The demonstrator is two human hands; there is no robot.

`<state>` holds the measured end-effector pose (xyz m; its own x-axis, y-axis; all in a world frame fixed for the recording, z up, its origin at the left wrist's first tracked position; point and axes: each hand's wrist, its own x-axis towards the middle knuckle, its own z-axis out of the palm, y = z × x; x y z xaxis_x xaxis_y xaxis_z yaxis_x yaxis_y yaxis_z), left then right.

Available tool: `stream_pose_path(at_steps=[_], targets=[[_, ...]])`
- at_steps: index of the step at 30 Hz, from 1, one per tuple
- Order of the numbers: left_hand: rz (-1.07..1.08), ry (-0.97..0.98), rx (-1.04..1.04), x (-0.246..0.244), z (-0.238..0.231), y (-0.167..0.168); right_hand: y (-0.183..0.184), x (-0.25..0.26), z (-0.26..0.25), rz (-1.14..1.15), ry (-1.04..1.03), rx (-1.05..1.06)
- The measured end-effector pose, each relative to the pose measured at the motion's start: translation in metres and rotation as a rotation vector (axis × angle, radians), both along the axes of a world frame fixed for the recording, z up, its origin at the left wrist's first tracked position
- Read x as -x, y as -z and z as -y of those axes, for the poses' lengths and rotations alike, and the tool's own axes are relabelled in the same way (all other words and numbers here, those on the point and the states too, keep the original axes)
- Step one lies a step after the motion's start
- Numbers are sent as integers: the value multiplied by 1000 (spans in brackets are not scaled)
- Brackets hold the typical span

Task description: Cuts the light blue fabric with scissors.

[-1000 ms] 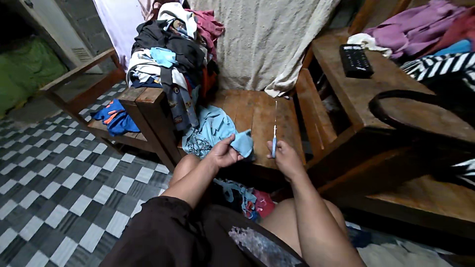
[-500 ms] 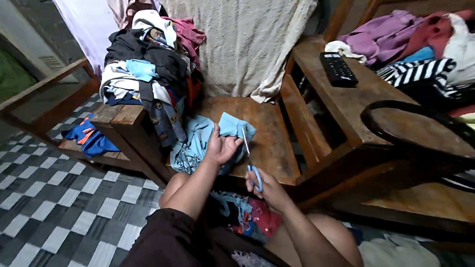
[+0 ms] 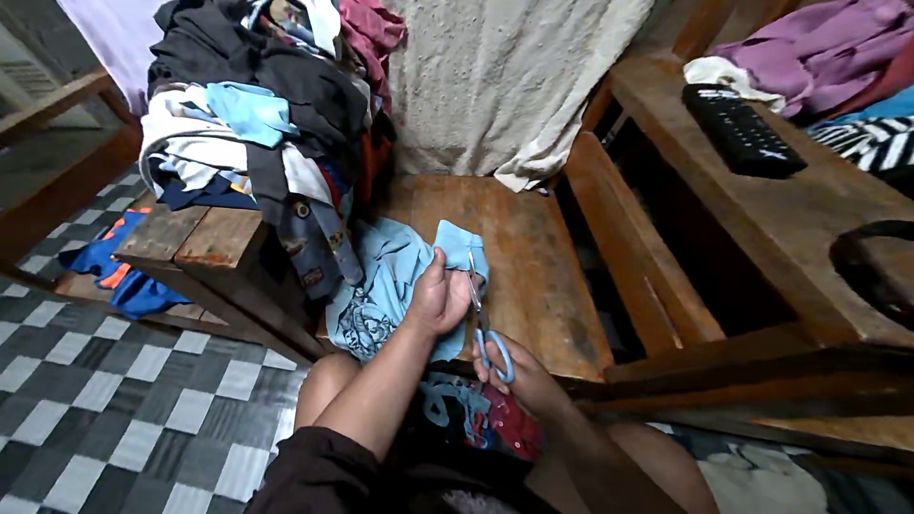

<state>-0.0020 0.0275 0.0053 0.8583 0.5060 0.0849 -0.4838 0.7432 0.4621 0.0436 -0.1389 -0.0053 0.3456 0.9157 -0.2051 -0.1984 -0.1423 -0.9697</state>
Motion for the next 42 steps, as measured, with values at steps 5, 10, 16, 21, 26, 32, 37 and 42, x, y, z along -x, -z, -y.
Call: stream_pose_path(at_steps=[5, 10, 16, 21, 26, 32, 37, 42], targets=[[-56, 18, -71, 4, 6, -4, -1, -1, -12, 3, 39, -37], [-126, 60, -165, 9, 14, -3, 3, -2, -13, 5, 59, -73], [-89, 78, -162, 10, 19, -4, 8, 4, -10, 29, 117, -115], [-101, 72, -187, 8, 23, -5, 10, 9, -8, 59, 179, -145], [-83, 84, -146, 8, 24, -6, 9, 14, -8, 62, 232, -134], [-57, 104, -169, 9, 22, -7, 7, 14, -7, -1, 199, -174], [-130, 129, -248, 13, 24, -10, -1, 8, -5, 9, 204, -132], [-111, 160, -277, 14, 26, -8, -3, 1, -4, 12, 197, -127]])
